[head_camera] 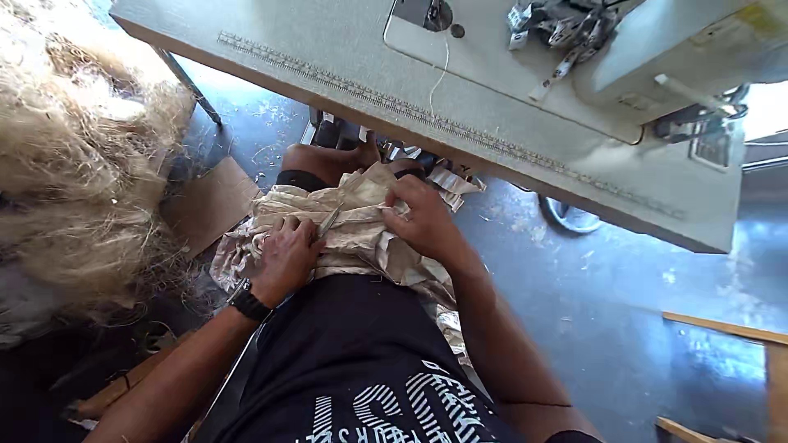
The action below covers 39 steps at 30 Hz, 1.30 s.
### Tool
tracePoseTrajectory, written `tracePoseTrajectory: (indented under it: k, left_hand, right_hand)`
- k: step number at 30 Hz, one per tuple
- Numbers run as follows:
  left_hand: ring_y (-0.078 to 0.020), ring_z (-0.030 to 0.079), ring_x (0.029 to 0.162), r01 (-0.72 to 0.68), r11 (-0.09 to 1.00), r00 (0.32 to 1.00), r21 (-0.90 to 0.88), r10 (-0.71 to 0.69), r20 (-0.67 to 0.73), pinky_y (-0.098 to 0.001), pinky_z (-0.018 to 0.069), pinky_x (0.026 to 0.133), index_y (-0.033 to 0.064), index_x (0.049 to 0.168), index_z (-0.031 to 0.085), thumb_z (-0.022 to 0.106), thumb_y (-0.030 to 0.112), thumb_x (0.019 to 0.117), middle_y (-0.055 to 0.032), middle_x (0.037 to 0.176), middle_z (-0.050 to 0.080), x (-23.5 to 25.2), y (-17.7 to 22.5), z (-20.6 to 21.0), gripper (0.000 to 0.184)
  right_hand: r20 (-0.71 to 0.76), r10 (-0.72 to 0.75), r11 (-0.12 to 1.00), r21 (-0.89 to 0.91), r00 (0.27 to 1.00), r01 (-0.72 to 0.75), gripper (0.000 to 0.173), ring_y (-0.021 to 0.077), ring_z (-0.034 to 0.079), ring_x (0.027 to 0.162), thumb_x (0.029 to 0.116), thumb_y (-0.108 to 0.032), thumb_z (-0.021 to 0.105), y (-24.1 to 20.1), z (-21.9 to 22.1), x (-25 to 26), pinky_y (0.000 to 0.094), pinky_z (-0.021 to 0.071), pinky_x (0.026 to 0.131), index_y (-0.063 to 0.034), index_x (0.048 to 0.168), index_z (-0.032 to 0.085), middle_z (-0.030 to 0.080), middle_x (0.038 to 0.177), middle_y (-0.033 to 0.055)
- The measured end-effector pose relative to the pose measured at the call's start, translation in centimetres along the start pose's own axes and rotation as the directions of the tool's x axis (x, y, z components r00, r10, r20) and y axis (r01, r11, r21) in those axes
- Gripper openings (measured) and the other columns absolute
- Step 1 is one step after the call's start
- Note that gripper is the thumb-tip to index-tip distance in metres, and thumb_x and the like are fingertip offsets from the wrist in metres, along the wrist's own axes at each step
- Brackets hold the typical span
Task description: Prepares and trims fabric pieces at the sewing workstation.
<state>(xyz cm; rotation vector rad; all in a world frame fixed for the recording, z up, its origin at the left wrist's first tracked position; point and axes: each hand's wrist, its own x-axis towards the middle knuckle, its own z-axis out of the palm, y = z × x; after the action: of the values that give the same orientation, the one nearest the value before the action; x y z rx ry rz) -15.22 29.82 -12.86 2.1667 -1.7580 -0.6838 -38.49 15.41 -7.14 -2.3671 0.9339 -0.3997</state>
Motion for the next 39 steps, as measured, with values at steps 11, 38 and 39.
tracePoseTrajectory:
  k: [11,38,39]
  left_hand:
    - [-0.0135,0.059,0.053,-0.103,0.772,0.995,-0.628,0.075,-0.072,-0.0306,0.0529,0.049,0.0097,0.108,0.056,0.058,0.025,0.1058,-0.0031,0.069,0.062,0.3,0.9,-7.6,0.015]
    - [-0.0112,0.063,0.073,-0.368,0.902,0.925,-0.225,0.331,-0.185,-0.0332,0.0564,0.065,0.0125,0.123,0.062,0.063,0.039,0.1006,0.0008,0.089,0.065,2.4,1.8,-10.6,0.035]
    - [-0.0124,0.063,0.069,-0.312,0.913,0.945,-0.264,0.268,-0.188,-0.0350,0.0561,0.062,0.0117,0.125,0.060,0.062,0.039,0.1016,-0.0002,0.085,0.066,2.3,1.8,-10.4,0.036]
  right_hand:
    - [-0.045,-0.025,1.000,-0.011,0.999,0.024,0.043,0.0368,0.056,0.127,0.0934,-0.038,0.072,-5.1,0.3,0.6,0.0582,0.0466,0.105,-0.0048,0.121,0.069,0.057,0.137,0.0192]
    - [0.237,0.222,0.379,0.873,0.946,-0.308,0.027,0.0033,0.041,0.044,0.1053,-0.014,0.052,-5.1,-3.2,-0.3,0.0187,0.0404,0.046,-0.0059,0.128,0.063,0.045,0.055,-0.0012]
    - [0.202,0.247,0.343,0.897,0.948,-0.281,0.027,0.0033,0.041,0.044,0.1049,-0.013,0.052,-5.1,-2.9,-0.4,0.0192,0.0409,0.046,-0.0060,0.128,0.063,0.044,0.055,-0.0019]
